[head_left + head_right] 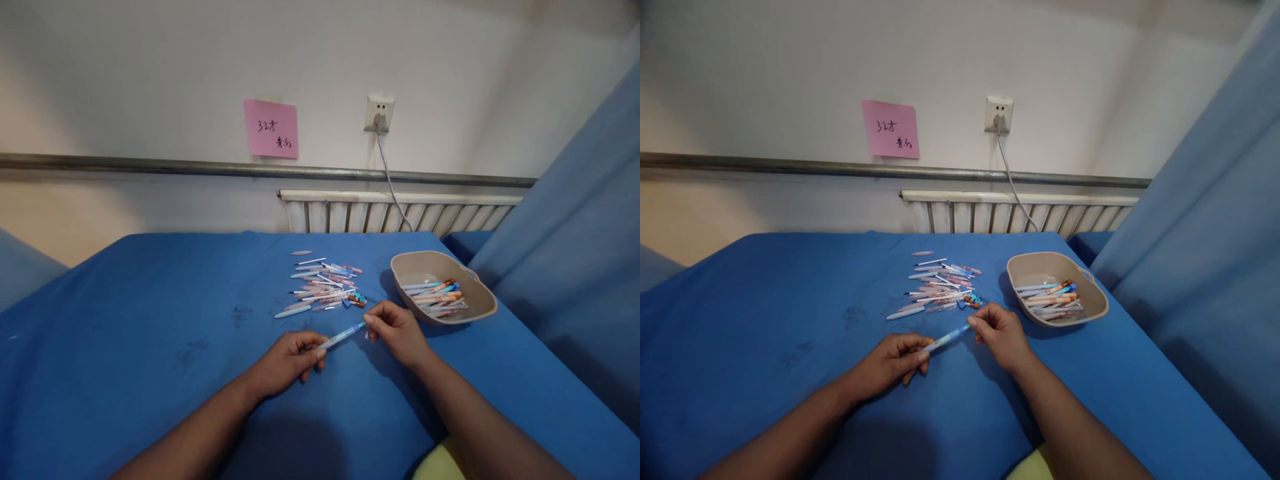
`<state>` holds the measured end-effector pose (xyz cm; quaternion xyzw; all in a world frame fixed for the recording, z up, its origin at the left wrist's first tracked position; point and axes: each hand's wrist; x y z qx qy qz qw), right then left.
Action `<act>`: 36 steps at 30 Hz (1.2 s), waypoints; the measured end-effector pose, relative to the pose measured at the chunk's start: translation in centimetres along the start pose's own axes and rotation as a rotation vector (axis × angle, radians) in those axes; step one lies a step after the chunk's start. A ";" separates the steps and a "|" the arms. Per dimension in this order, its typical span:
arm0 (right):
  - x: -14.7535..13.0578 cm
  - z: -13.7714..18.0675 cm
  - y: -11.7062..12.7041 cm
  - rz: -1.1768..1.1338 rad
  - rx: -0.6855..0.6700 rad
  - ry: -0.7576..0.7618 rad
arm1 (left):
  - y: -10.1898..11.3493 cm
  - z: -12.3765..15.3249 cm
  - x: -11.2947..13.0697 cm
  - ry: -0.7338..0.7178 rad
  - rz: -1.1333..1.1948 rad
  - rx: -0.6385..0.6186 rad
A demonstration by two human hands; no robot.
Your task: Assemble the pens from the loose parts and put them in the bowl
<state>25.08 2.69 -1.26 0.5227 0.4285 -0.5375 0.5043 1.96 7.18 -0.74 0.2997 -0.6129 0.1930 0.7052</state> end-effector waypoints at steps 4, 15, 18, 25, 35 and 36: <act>0.1 -0.1 -0.1 -0.021 0.000 -0.022 | 0.0 -0.1 -0.2 0.005 -0.011 -0.006; 0.5 -0.2 0.0 -0.017 -0.044 -0.074 | -0.2 -0.1 -0.3 -0.009 -0.016 -0.017; 0.5 -0.3 0.0 -0.004 -0.031 -0.070 | -0.3 0.0 -0.2 -0.010 -0.018 -0.004; 0.6 -0.2 -0.3 0.056 0.034 -0.041 | -0.4 0.1 0.0 -0.029 -0.090 -0.025; 0.7 -0.4 -0.1 0.052 0.004 -0.088 | -0.5 0.1 0.0 -0.047 -0.094 0.002; 0.7 -0.4 -0.2 0.040 0.001 -0.077 | -0.5 0.1 -0.1 -0.036 -0.067 0.005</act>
Point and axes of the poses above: each hand's wrist, its own z-axis away from the middle knuckle, its own y-axis out of the back of the hand, x = y × z, and after that the axes turned 12 degrees about -y, right-handed
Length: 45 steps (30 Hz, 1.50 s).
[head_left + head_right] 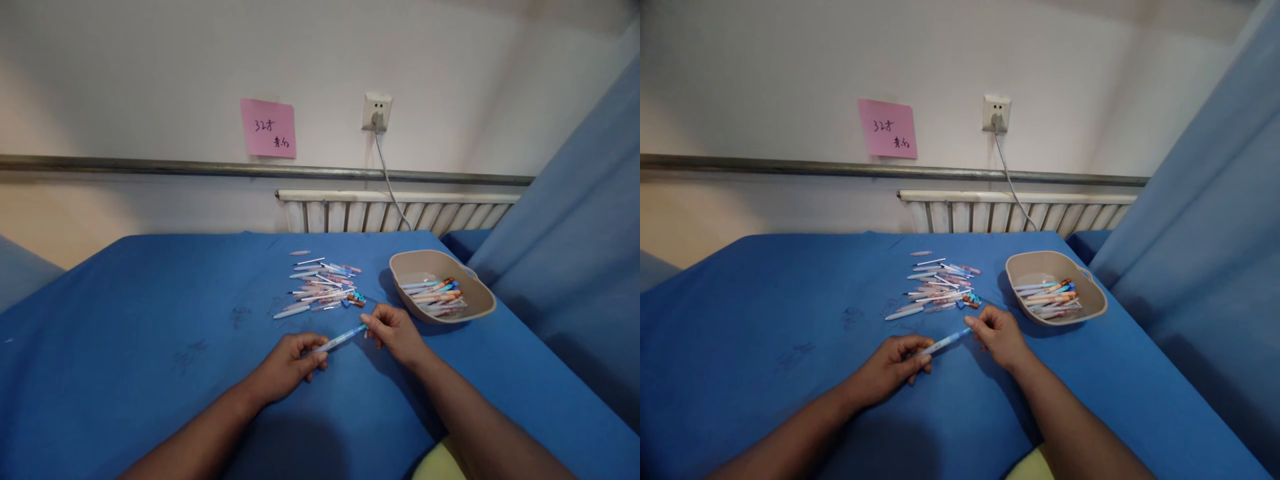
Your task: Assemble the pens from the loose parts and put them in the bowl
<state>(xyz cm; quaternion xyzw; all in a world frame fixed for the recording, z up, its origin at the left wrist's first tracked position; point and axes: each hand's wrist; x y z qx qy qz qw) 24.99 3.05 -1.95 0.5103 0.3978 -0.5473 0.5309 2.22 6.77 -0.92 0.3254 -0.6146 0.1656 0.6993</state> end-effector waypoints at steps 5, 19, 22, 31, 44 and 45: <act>-0.2 0.2 -0.1 -0.031 -0.021 0.046 | 0.0 -0.1 -0.3 0.030 0.064 0.017; -0.7 0.4 -0.2 -0.096 -0.020 0.045 | 0.1 -0.1 -0.8 0.056 0.075 0.023; -0.8 0.4 -0.3 -0.106 -0.025 0.052 | 0.1 -0.2 -0.7 0.063 0.064 0.017; -1.1 0.3 -0.3 -0.155 0.044 0.076 | 0.2 -0.1 0.1 0.000 -0.014 -0.027; -0.5 1.2 -2.9 -0.242 -0.107 -0.011 | -1.1 -0.6 0.9 -0.105 -0.039 0.236; -0.4 1.4 -3.4 -0.254 -0.134 -0.017 | -1.3 -0.5 0.9 -0.102 -0.034 0.223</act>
Point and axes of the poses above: each hand's wrist, its own z-axis away from the middle knuckle, its own y-axis out of the back of the hand, x = y × z, and after that the axes turned 12 degrees about -y, right-handed
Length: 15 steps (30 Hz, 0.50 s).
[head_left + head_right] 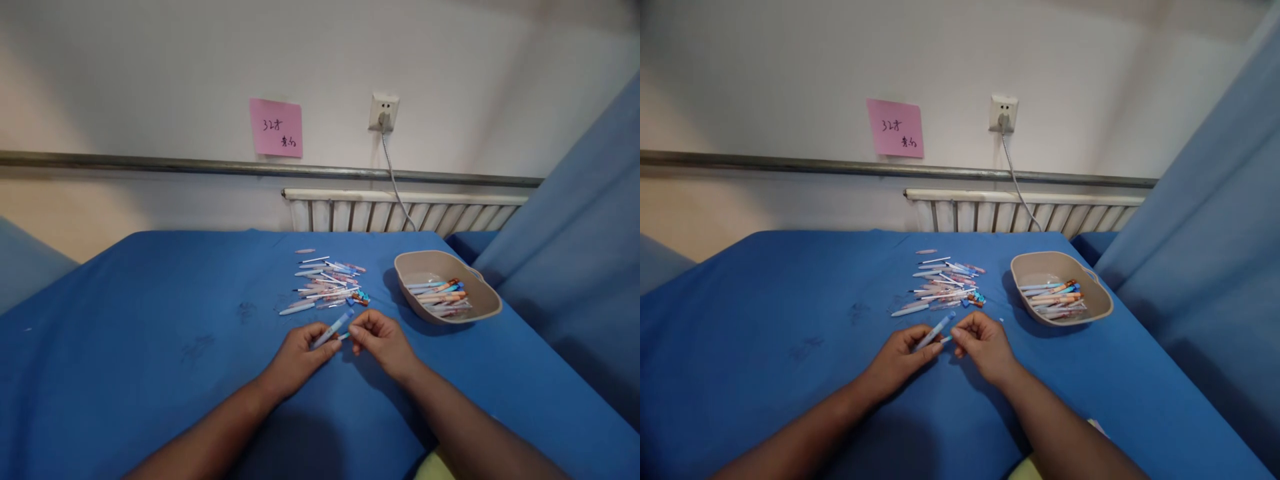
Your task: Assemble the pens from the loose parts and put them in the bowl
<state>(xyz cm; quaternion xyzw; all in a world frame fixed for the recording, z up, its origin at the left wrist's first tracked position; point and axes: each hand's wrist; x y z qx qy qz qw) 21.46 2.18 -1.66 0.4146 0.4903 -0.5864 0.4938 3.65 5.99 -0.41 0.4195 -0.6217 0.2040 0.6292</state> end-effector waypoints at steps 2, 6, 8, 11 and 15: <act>0.3 0.2 -0.6 -0.010 -0.043 -0.014 | -0.3 0.2 0.1 -0.003 0.005 -0.012; 0.4 0.1 -0.5 -0.003 -0.030 -0.017 | -0.1 0.2 0.1 0.013 0.020 0.000; 0.1 -0.1 0.0 -0.015 0.012 -0.012 | 0.1 0.0 0.1 0.062 0.030 0.005; -0.5 -0.5 0.7 -0.064 0.070 -0.011 | 0.0 -0.4 -0.2 0.096 0.018 0.007; -0.9 -0.6 1.1 -0.095 0.105 -0.012 | -0.3 -0.7 -0.4 0.074 0.007 0.010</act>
Point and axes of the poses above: each hand's wrist, its own z-axis away from the middle knuckle, its own y-axis out of the back of the hand, x = y × z, and after that the axes turned 12 degrees about -y, right-handed
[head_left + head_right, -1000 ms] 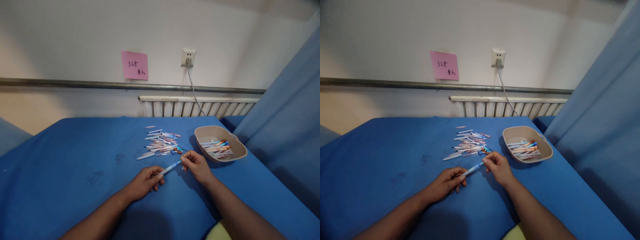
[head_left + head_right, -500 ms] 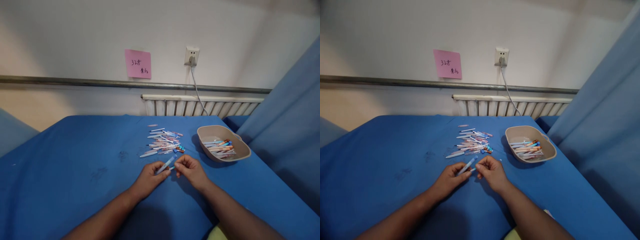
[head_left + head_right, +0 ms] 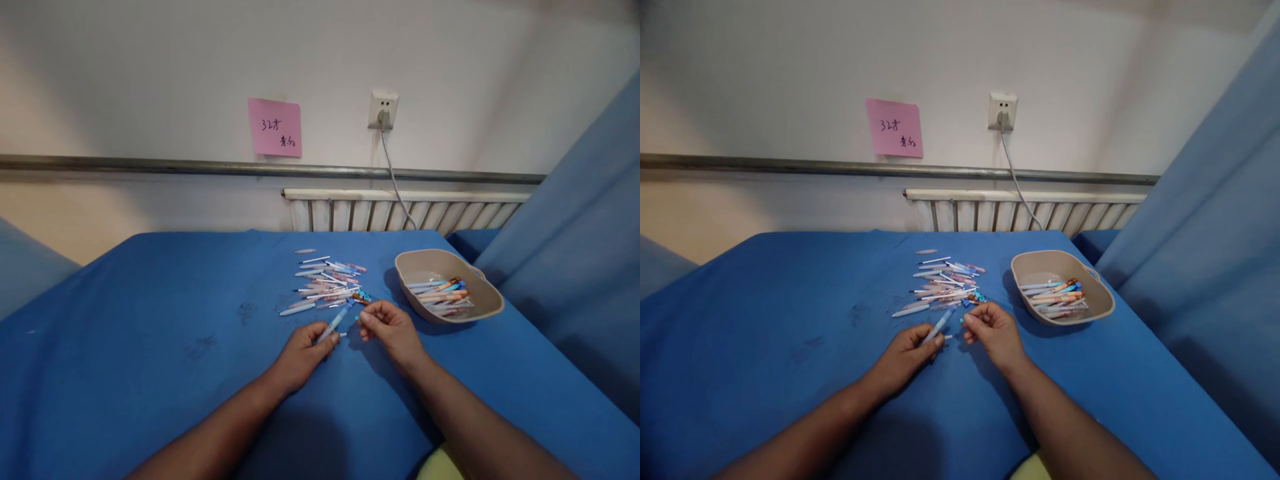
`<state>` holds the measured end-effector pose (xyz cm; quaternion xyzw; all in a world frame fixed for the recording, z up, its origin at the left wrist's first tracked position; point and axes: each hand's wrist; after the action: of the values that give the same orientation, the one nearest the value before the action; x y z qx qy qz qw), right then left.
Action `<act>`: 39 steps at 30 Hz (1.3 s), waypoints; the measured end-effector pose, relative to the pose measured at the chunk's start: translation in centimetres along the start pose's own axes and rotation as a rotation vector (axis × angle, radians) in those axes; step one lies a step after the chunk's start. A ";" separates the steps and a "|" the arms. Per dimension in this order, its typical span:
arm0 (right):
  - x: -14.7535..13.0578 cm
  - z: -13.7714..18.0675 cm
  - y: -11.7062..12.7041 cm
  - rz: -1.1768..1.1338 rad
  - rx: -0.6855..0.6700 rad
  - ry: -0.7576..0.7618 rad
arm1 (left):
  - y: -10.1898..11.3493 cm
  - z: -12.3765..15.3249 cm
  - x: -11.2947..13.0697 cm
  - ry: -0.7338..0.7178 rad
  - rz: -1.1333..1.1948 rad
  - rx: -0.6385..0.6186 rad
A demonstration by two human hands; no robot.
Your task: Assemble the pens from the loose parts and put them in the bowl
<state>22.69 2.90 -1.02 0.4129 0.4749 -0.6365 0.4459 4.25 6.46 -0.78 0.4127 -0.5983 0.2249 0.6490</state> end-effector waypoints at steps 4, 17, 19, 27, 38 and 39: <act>0.2 0.1 -0.2 0.019 -0.038 -0.027 | -0.2 0.2 0.2 0.007 0.053 0.018; 1.0 0.2 -0.4 0.060 -0.131 -0.073 | -0.1 0.4 0.0 0.020 0.077 0.033; 0.9 0.1 -0.3 0.064 -0.096 -0.044 | 0.0 0.3 -0.2 -0.003 0.017 0.022; 0.3 -0.2 0.6 0.080 0.097 0.114 | 0.2 0.3 0.6 -0.044 -0.266 -0.114; 0.8 -0.1 1.6 0.351 0.081 0.244 | 0.7 0.8 1.3 -0.122 -0.343 -0.141; 0.8 -0.1 1.6 0.366 0.085 0.252 | 0.7 0.8 1.4 -0.125 -0.337 -0.150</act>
<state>24.02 2.60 -2.23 0.5869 0.4169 -0.5077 0.4732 3.47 5.88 0.75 0.4709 -0.5748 0.0417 0.6679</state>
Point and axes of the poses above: each hand's wrist, its own z-axis away from the middle knuckle, its own y-axis out of the back of the hand, x = y × z, and after that the axes turned 12 degrees about -y, right-handed
